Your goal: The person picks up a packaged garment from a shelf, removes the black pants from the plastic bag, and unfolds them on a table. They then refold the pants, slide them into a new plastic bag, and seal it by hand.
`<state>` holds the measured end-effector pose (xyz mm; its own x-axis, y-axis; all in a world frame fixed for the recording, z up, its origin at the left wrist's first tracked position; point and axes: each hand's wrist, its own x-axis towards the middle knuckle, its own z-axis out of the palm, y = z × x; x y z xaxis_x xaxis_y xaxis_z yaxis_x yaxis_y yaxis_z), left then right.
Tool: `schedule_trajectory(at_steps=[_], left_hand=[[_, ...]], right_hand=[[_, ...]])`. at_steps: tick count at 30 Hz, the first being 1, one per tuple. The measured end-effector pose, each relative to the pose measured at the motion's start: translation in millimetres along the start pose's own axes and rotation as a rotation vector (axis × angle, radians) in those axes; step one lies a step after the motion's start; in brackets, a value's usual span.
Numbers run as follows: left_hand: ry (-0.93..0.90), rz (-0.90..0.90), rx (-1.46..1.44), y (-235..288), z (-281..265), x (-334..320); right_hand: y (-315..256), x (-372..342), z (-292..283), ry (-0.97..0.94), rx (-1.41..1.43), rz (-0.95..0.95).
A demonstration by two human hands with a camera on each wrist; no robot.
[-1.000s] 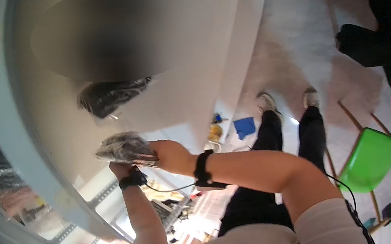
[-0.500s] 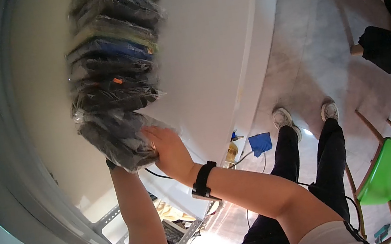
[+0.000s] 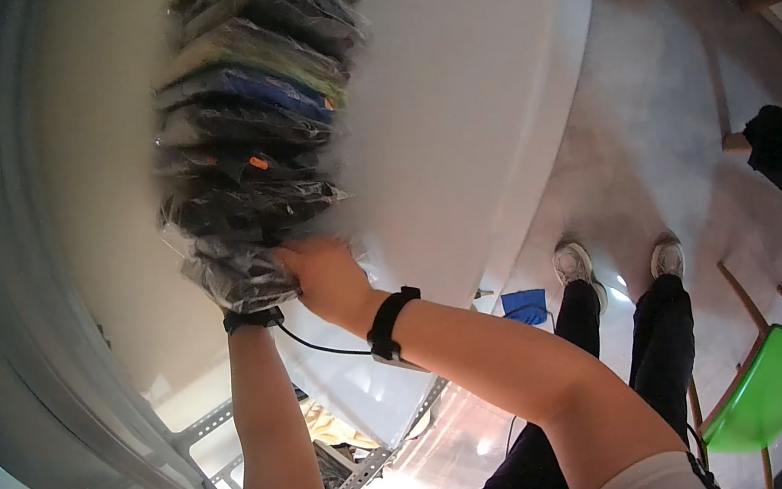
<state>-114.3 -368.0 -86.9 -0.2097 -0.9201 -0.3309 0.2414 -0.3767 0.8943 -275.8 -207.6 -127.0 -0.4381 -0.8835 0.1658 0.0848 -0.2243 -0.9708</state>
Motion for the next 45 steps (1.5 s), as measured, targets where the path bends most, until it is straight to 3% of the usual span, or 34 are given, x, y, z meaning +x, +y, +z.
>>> schedule_trajectory(at_steps=[3, 5, 7, 8, 9, 11, 13, 15, 17, 19, 22, 28, 34, 38, 40, 45], left_hand=[[0.056, 0.035, 0.007, 9.9, 18.4, -14.7], [-0.023, -0.011, -0.026, 14.3, -5.2, 10.1], [0.298, 0.070, 0.243, 15.0, -67.4, 25.9], [0.159, 0.142, 0.436, 2.2, -37.6, 13.3], [0.116, 0.064, 0.040, -5.9, -26.0, 13.1], [0.253, 0.022, 0.034, -16.9, -6.7, -4.1], [0.258, 0.011, 0.032, -20.4, -4.5, -8.2], [0.259, -0.007, 0.032, -26.1, -15.0, -8.8], [0.130, 0.024, 0.351, -40.8, -46.2, -3.5], [0.090, -0.002, 0.321, -55.1, -52.3, -2.1], [0.109, -0.026, 0.192, -71.5, -54.6, -3.3], [0.104, -0.009, 0.130, -72.4, -56.1, 3.7], [0.009, -0.070, 0.108, -53.6, -56.0, 28.5], [0.013, -0.068, 0.093, -55.9, -58.3, 26.9], [0.021, -0.064, 0.091, -56.6, -60.4, 26.3], [0.099, 0.033, 0.095, -66.6, -78.6, 1.7]], right_hand=[[4.0, 9.4, 19.2, 0.011, 0.034, -0.044], [7.6, 21.4, 30.0, 0.009, 0.087, -0.048], [19.3, 21.8, 52.3, 0.110, 0.068, 0.133], [25.5, 21.9, 58.6, 0.067, 0.048, 0.185], [28.4, 22.3, 61.8, 0.072, 0.057, 0.185], [31.4, 14.3, 66.8, 0.005, -0.141, 0.177], [21.5, 11.1, 43.9, -0.020, -0.298, 0.170], [13.2, 17.7, 7.5, -0.281, -0.409, 0.260], [16.3, 21.2, -15.2, -0.301, -0.304, 0.264], [16.4, 25.5, -32.0, 0.132, -0.190, 0.143], [36.7, 38.1, -26.6, 0.300, -0.342, 0.001], [66.8, 26.6, 12.9, -0.043, -0.073, 0.365], [74.0, 23.1, 15.0, -0.110, 0.123, 0.480], [56.9, 7.6, 12.0, 0.013, 0.052, 0.465], [44.3, -1.5, 6.3, 0.118, -0.100, 0.347], [27.4, -20.4, -19.3, 0.140, -0.180, 0.286]])
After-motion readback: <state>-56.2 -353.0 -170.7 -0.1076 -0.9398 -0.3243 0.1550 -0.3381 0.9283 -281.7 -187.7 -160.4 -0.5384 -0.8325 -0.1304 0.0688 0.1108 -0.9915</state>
